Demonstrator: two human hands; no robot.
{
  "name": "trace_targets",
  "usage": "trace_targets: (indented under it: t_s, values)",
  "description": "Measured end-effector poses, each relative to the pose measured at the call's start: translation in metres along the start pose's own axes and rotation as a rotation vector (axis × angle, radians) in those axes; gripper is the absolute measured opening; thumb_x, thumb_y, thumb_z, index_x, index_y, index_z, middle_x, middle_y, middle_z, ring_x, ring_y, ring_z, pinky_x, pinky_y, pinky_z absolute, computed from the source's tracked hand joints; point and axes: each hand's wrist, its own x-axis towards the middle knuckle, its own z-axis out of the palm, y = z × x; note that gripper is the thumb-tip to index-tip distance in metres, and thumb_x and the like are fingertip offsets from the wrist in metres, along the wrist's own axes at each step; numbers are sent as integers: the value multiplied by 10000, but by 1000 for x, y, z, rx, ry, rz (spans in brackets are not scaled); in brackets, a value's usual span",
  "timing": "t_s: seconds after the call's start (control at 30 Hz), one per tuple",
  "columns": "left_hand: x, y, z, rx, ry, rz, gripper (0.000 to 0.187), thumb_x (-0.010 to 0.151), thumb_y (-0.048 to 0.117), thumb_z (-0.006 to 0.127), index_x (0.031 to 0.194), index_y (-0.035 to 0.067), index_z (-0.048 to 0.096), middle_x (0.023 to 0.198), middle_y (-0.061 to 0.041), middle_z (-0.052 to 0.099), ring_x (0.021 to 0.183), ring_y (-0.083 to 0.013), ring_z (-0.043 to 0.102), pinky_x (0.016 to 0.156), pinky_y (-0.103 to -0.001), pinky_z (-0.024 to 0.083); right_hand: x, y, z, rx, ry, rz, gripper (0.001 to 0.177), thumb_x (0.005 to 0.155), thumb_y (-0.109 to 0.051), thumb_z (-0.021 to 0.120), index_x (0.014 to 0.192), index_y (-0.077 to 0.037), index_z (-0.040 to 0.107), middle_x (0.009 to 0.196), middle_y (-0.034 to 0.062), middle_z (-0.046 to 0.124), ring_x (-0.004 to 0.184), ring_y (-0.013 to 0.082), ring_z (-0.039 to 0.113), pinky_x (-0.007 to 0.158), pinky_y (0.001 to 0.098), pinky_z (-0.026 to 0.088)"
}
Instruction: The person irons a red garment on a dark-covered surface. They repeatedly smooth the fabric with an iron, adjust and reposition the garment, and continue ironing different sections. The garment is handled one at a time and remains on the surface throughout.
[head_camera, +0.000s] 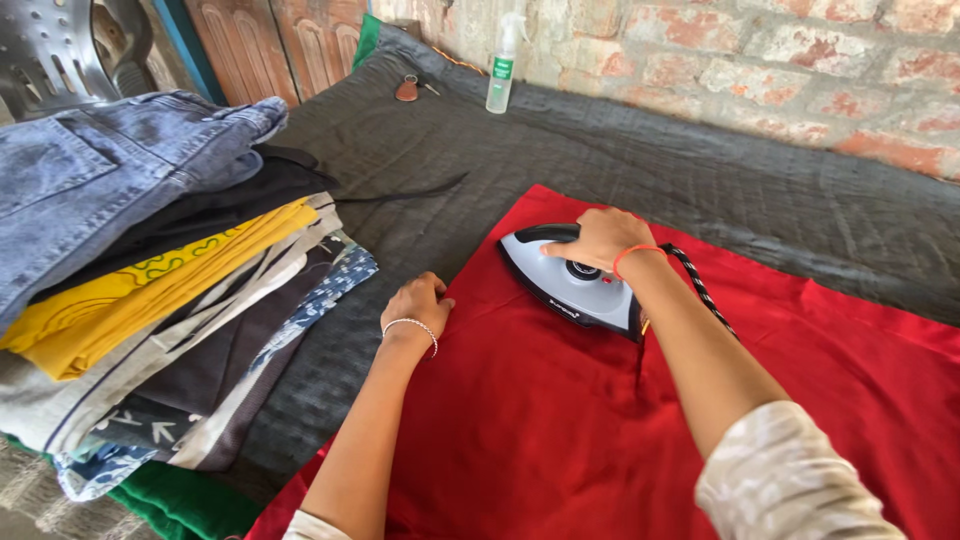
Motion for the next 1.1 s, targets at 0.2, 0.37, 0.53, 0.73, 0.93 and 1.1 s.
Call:
trace_targets:
  t_s: [0.2,0.37,0.53,0.73,0.93,1.1]
  values:
    - [2,-17,-13,-63,-34,-16,279,868,277,764,1130,191,720,1140,-25,762,1161,-246,675,982,-410,525,-37,-17,2,3,-110,-87,760,749,-799,651,723,-46,748,711,120,733,701,295,756,732,418,579]
    - [2,-22,-35,-124,77,-86,286,887,275,735,1159,202,688,1087,-43,763,1098,-264,694,926,-421,538,-66,-48,3,26,-39,-230,668,715,-773,683,692,-108,743,653,93,712,668,272,717,701,431,561]
    - [-2,-12,-42,-263,255,-3,314,870,294,744,1139,149,671,1061,-53,710,984,-271,703,844,-433,549,-57,-87,-6,31,-121,-160,696,741,-765,686,707,-71,729,629,136,716,602,252,741,666,369,589]
    - [-7,-10,-45,-341,357,90,320,878,314,758,1135,144,673,1101,-79,640,938,-268,688,809,-410,556,-66,-93,-4,46,-66,-237,692,699,-771,710,729,-80,736,674,117,710,668,271,733,697,411,582]
    - [0,-14,-51,-467,437,204,286,879,236,767,1133,135,681,1105,-87,597,834,-258,678,797,-381,560,-108,-97,7,-7,-31,-413,681,705,-774,700,768,-98,757,760,163,729,805,354,723,768,461,560]
    - [7,-22,-48,-506,473,302,216,886,196,765,1075,116,700,1008,-76,655,882,-243,674,769,-387,558,-127,-118,11,-28,-32,-410,696,710,-774,690,800,-86,753,807,159,731,825,353,726,749,469,571]
